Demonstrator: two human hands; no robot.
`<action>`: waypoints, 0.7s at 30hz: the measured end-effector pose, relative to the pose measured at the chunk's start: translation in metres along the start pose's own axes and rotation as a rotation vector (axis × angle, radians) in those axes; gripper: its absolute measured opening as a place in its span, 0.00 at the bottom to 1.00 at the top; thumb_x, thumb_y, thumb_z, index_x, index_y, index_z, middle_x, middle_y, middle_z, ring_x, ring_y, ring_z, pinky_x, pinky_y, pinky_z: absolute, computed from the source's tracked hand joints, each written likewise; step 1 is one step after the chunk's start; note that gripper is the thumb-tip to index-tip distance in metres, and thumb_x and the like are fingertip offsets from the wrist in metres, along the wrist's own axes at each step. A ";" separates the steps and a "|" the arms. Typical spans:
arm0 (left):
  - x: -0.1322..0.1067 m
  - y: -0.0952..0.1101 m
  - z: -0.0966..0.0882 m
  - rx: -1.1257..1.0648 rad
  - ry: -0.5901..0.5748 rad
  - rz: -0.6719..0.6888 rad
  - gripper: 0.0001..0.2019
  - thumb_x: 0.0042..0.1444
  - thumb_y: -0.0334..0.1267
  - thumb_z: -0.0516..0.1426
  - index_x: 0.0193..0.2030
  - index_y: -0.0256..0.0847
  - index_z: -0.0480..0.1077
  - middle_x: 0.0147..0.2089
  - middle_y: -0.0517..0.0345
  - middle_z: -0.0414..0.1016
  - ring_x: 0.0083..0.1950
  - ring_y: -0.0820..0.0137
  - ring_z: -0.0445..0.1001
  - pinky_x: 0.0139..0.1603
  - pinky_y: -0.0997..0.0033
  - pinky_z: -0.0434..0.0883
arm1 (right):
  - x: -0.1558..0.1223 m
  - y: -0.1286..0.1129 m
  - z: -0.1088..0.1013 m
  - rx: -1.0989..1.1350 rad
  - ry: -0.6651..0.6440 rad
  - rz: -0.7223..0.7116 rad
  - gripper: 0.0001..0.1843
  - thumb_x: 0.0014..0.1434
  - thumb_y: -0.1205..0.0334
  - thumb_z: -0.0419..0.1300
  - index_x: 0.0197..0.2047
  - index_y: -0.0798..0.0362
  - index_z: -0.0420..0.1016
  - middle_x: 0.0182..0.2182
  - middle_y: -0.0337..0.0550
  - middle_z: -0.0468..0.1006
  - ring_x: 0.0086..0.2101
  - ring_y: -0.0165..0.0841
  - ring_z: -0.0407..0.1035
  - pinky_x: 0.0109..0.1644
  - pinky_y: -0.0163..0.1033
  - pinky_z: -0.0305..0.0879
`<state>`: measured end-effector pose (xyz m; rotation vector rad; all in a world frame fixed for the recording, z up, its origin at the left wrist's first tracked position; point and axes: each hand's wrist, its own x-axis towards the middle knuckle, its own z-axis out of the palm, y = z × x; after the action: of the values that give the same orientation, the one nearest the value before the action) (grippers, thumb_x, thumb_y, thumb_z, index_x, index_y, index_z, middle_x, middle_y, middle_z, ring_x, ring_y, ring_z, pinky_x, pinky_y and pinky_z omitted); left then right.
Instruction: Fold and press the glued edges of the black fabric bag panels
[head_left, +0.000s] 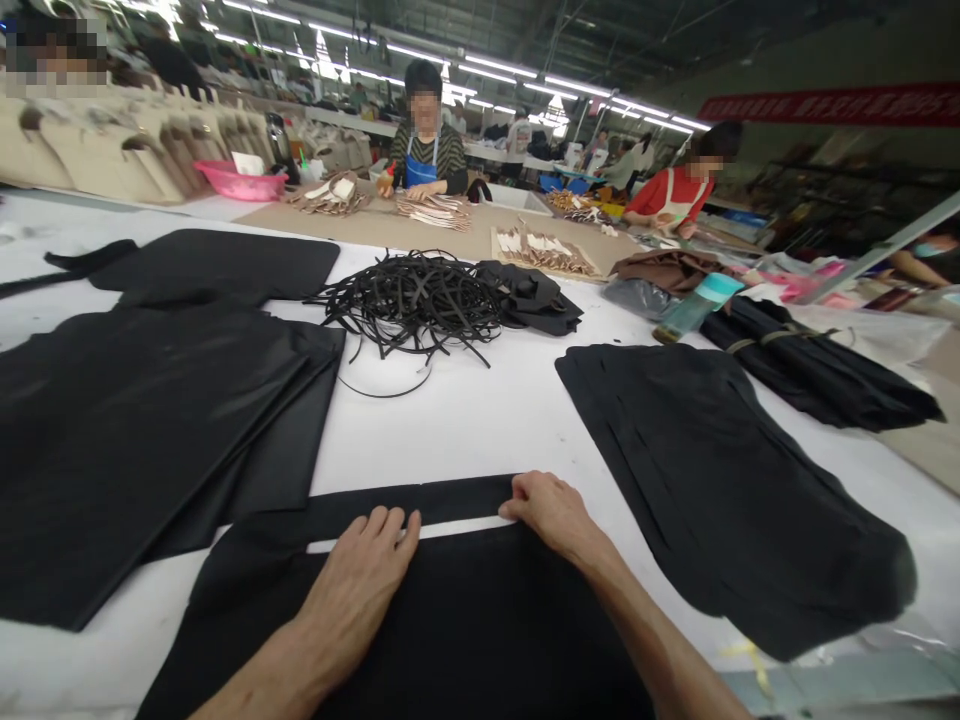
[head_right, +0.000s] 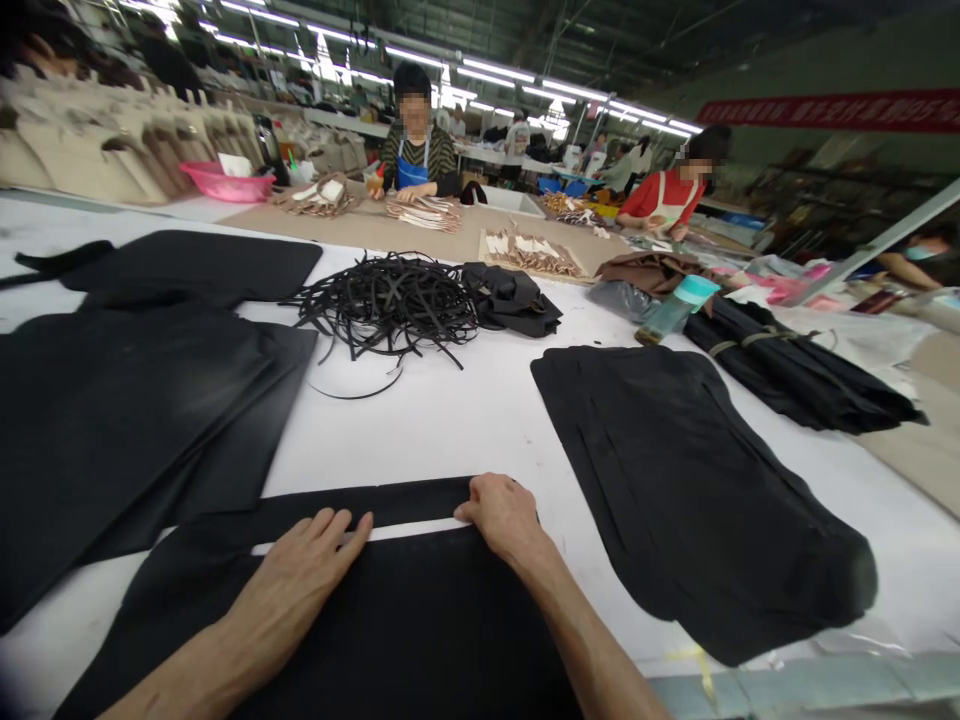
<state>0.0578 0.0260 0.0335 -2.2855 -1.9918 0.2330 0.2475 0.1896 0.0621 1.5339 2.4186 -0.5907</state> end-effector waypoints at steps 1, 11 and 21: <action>-0.011 -0.007 0.005 0.012 0.008 -0.018 0.27 0.50 0.18 0.45 0.58 0.35 0.61 0.46 0.47 0.70 0.46 0.61 0.68 0.45 0.59 0.69 | 0.000 0.000 0.000 -0.001 0.001 -0.005 0.08 0.50 0.58 0.61 0.24 0.51 0.70 0.26 0.37 0.74 0.32 0.32 0.67 0.29 0.34 0.49; -0.052 -0.024 0.025 0.091 0.082 -0.179 0.29 0.50 0.14 0.43 0.56 0.37 0.65 0.53 0.47 0.71 0.52 0.61 0.69 0.52 0.61 0.69 | -0.027 -0.011 0.014 -0.257 0.316 -0.032 0.04 0.60 0.62 0.54 0.35 0.51 0.69 0.33 0.44 0.73 0.36 0.38 0.66 0.34 0.39 0.52; -0.021 -0.006 0.031 -0.027 0.183 -0.125 0.30 0.48 0.15 0.45 0.53 0.44 0.68 0.54 0.52 0.71 0.54 0.63 0.68 0.56 0.63 0.66 | -0.026 0.017 0.013 -0.052 0.264 -0.205 0.05 0.58 0.58 0.59 0.37 0.50 0.72 0.35 0.39 0.75 0.40 0.35 0.67 0.46 0.38 0.56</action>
<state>0.0440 0.0053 0.0055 -2.1020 -2.0441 -0.0136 0.2737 0.1691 0.0572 1.4323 2.7892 -0.3765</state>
